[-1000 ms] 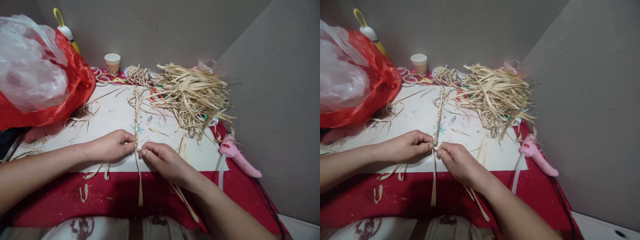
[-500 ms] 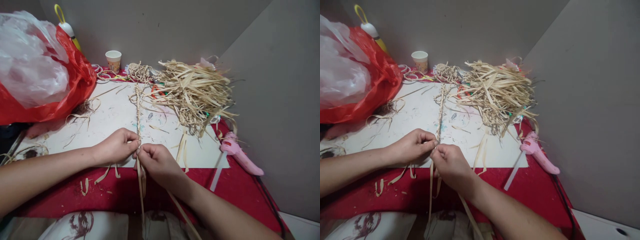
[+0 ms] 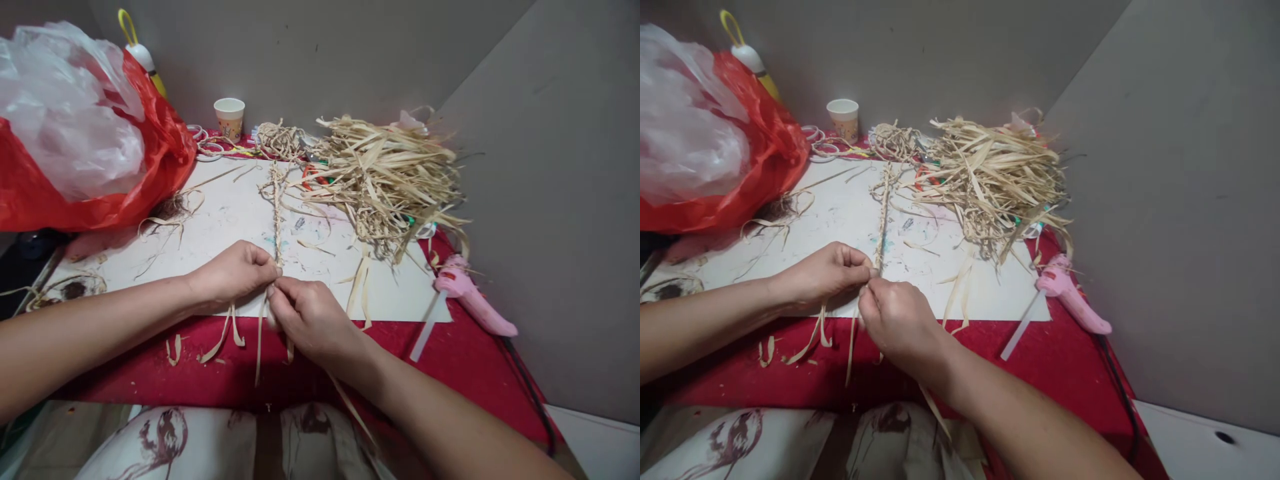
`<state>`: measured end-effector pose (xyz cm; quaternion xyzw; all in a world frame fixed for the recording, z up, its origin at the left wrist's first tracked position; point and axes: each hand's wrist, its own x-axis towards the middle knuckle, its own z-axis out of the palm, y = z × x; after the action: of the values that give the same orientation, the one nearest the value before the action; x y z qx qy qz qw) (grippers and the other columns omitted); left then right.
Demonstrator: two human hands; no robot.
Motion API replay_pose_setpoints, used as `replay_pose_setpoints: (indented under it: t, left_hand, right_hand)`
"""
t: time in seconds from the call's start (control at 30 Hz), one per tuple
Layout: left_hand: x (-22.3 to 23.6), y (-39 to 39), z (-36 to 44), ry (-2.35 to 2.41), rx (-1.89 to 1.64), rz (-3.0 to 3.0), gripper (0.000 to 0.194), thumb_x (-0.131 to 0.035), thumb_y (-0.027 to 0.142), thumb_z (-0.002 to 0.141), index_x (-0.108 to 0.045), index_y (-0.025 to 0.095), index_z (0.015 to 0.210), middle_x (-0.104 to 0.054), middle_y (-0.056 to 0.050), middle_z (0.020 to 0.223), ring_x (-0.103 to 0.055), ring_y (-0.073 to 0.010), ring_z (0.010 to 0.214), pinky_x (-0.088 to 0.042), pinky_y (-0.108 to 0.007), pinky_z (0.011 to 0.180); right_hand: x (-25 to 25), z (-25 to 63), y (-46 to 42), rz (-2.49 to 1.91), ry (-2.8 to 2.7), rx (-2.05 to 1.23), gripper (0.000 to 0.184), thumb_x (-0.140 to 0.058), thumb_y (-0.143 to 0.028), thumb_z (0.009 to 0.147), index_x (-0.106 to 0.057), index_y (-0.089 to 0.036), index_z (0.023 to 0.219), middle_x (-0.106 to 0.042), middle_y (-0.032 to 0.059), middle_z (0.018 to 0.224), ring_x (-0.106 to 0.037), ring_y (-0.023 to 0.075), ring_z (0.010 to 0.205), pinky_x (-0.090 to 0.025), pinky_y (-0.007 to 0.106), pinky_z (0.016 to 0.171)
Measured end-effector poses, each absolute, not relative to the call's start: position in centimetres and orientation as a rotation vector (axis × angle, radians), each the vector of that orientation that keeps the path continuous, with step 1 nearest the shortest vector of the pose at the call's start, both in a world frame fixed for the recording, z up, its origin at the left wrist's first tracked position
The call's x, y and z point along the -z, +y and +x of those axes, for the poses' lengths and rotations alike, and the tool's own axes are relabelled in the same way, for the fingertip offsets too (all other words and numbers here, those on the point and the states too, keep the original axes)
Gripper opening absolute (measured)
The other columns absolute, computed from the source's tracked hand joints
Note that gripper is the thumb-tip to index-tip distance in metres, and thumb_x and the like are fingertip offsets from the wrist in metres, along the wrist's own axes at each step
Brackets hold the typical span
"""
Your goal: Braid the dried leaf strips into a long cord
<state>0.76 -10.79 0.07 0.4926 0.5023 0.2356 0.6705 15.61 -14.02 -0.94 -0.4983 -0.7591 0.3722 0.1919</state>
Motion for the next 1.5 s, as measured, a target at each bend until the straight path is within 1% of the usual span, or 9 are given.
replay_pose_setpoints:
  t: [0.13,0.33,0.57,0.73,0.83,0.9,1.0,1.1,1.5]
  left_hand:
    - [-0.7,-11.1,1.0,1.114,-0.54,1.054,0.019,-0.059,0.025,0.074,-0.054,0.015,0.059,-0.046,0.004,0.045,-0.036,-0.0052,0.038,-0.022,-0.021,0.04]
    - [-1.8,-11.1,0.1,1.131,-0.559,1.048,0.017,-0.059,0.026,0.076,-0.059,0.012,0.066,-0.054,0.001,0.05,-0.044,-0.0065,0.041,-0.028,-0.019,0.042]
    - [-2.7,-10.7,-0.6,1.124,-0.539,1.1,0.018,-0.059,0.025,0.078,-0.062,0.011,0.068,-0.054,0.002,0.048,-0.04,-0.0044,0.039,-0.025,-0.017,0.039]
    - [-2.7,-10.7,-0.6,1.096,-0.565,1.084,0.019,-0.061,0.023,0.077,-0.058,0.012,0.062,-0.047,0.006,0.042,-0.033,-0.0018,0.035,-0.023,-0.015,0.038]
    - [-2.2,-10.9,-0.5,1.057,-0.57,1.105,0.02,-0.063,0.025,0.075,-0.057,0.012,0.061,-0.047,0.006,0.042,-0.033,-0.0017,0.035,-0.025,-0.015,0.039]
    - [-1.9,-11.1,-0.4,0.987,-0.577,1.105,0.021,-0.063,0.029,0.076,-0.057,0.012,0.063,-0.054,0.003,0.049,-0.043,-0.0041,0.041,-0.031,-0.016,0.043]
    - [-1.4,-11.2,-0.2,0.97,-0.578,1.15,0.022,-0.061,0.031,0.076,-0.057,0.012,0.065,-0.059,-0.001,0.057,-0.05,-0.0071,0.049,-0.036,-0.018,0.048]
    - [-1.3,-11.1,-0.2,1.085,-0.534,1.28,0.022,-0.062,0.03,0.075,-0.056,0.012,0.064,-0.049,0.004,0.05,-0.037,-0.004,0.042,-0.027,-0.017,0.042]
    - [-1.7,-10.5,-1.1,1.02,-0.416,1.66,0.031,-0.047,0.034,0.086,-0.063,0.011,0.074,-0.054,0.001,0.059,-0.04,-0.0065,0.05,-0.03,-0.018,0.048]
  right_hand:
    - [0.0,15.6,-14.9,-1.309,-2.329,-0.932,0.032,-0.036,-0.038,0.093,-0.053,-0.018,0.075,-0.058,0.0056,0.068,-0.048,0.0133,0.059,-0.029,0.026,0.059]
    - [-2.0,17.0,-15.2,-0.938,-2.364,-1.028,0.047,-0.037,-0.04,0.094,-0.044,-0.017,0.054,-0.043,-0.0006,0.053,-0.038,0.0082,0.05,-0.028,0.023,0.054]
    - [-3.5,19.0,-14.6,-1.002,-1.989,-1.231,0.04,-0.047,-0.039,0.089,-0.06,-0.017,0.059,-0.057,0.0025,0.05,-0.05,0.0111,0.046,-0.037,0.023,0.049]
    - [-2.4,18.6,-13.1,-1.115,-1.656,-1.122,0.02,-0.06,-0.034,0.081,-0.065,-0.015,0.084,-0.065,0.0041,0.075,-0.058,0.0119,0.062,-0.045,0.023,0.058]
    - [-1.2,17.9,-12.2,-1.144,-1.626,-1.314,0.03,-0.061,-0.032,0.08,-0.06,-0.013,0.103,-0.065,0.0057,0.086,-0.06,0.013,0.074,-0.047,0.024,0.065]
    - [-0.5,17.5,-12.0,-1.11,-1.608,-1.57,0.034,-0.059,-0.034,0.082,-0.055,-0.013,0.108,-0.062,0.0038,0.079,-0.059,0.0119,0.068,-0.047,0.024,0.061]
    - [0.1,17.0,-11.8,-1.022,-1.589,-1.814,0.027,-0.057,-0.036,0.083,-0.053,-0.014,0.098,-0.053,-0.0031,0.064,-0.045,0.0059,0.046,-0.036,0.019,0.044]
    - [0.4,17.0,-11.6,-1.009,-1.653,-1.803,0.023,-0.056,-0.037,0.083,-0.053,-0.014,0.084,-0.039,-0.0082,0.053,-0.027,0.0027,0.039,-0.021,0.017,0.037]
    - [0.5,16.8,-11.1,-1.07,-1.402,-2.178,0.028,-0.04,-0.034,0.09,-0.048,-0.016,0.07,-0.023,-0.0096,0.048,-0.015,0.0041,0.039,-0.011,0.015,0.035]
